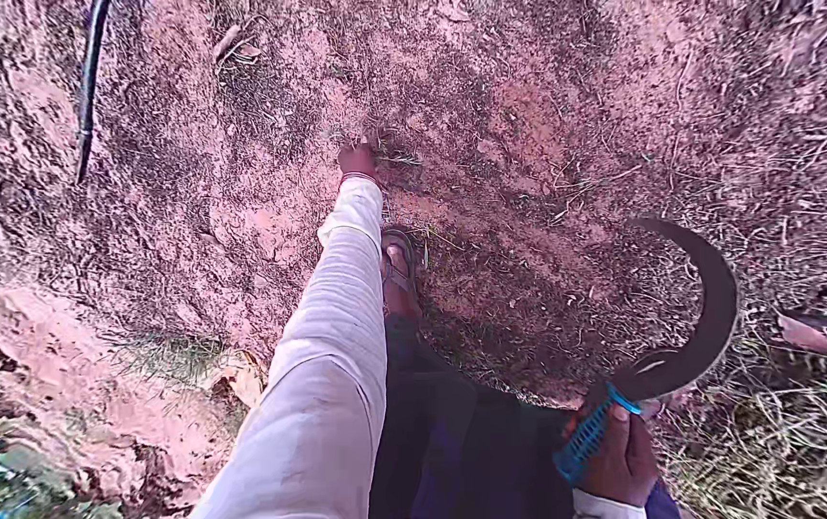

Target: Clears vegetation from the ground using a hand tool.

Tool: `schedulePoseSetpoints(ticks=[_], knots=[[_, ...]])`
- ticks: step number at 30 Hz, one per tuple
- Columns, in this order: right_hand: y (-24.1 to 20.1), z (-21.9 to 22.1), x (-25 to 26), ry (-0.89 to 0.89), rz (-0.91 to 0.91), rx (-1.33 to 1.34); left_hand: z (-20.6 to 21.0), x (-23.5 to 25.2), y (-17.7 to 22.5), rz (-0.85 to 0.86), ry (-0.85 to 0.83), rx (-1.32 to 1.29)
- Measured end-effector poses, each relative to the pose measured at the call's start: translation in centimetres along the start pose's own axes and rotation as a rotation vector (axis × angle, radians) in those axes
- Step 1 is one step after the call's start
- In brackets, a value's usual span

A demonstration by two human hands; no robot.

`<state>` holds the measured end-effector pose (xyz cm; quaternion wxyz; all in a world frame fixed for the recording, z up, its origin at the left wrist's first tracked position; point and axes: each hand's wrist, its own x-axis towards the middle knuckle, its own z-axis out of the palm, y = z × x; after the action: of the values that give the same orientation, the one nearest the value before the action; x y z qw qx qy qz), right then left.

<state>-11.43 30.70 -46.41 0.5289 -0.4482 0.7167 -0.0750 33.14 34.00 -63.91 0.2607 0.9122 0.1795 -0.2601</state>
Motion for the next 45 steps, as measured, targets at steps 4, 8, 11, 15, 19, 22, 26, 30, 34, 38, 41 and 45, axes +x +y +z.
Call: schedulePoseSetpoints(ticks=[4, 8, 11, 15, 19, 22, 26, 30, 34, 38, 41, 45], knots=[[0.0, -1.4, 0.6, 0.028, 0.066, 0.052, 1.7, -4.7, 1.3, 0.173, -0.103, -0.120], [0.8, -3.8, 1.7, 0.049, 0.049, 0.029, 4.0, -5.0, 1.5, -0.068, 0.166, 0.038], [0.3, -4.8, 2.4, 0.103, 0.087, 0.045, 4.8, -1.9, 0.6, -0.160, 0.263, 0.175], [0.2, -4.7, 2.5, 0.147, 0.084, 0.119, 4.6, 1.0, 1.8, -0.007, 0.141, 0.392], [2.2, -3.6, 1.7, 0.139, 0.068, 0.057, 5.2, 3.2, 2.2, 0.053, 0.062, 0.598], [3.2, -2.4, 0.4, 0.083, 0.114, 0.041, 4.7, -0.9, 3.8, 0.233, -0.044, 0.704], [3.5, -3.0, 0.3, 0.074, 0.136, 0.030, 8.1, -10.7, 4.2, 0.566, -0.416, 0.627], [2.9, -4.5, 1.4, 0.108, 0.095, 0.062, 15.5, -20.9, 6.7, 0.636, -0.541, 0.619], [3.3, -6.8, 1.8, 0.117, 0.045, 0.055, 24.3, -23.4, 7.2, 0.573, -0.505, 0.916], [3.7, -8.3, 1.8, 0.090, 0.119, 0.130, 25.9, -28.8, 6.5, 0.468, -0.583, 0.758], [4.1, -9.0, 1.3, 0.068, 0.216, 0.190, 24.8, -32.5, 5.3, 0.312, -0.557, 0.369], [1.7, -10.8, 2.6, 0.045, 0.449, 0.113, 23.1, -46.8, 6.1, 0.557, -0.640, 0.083]])
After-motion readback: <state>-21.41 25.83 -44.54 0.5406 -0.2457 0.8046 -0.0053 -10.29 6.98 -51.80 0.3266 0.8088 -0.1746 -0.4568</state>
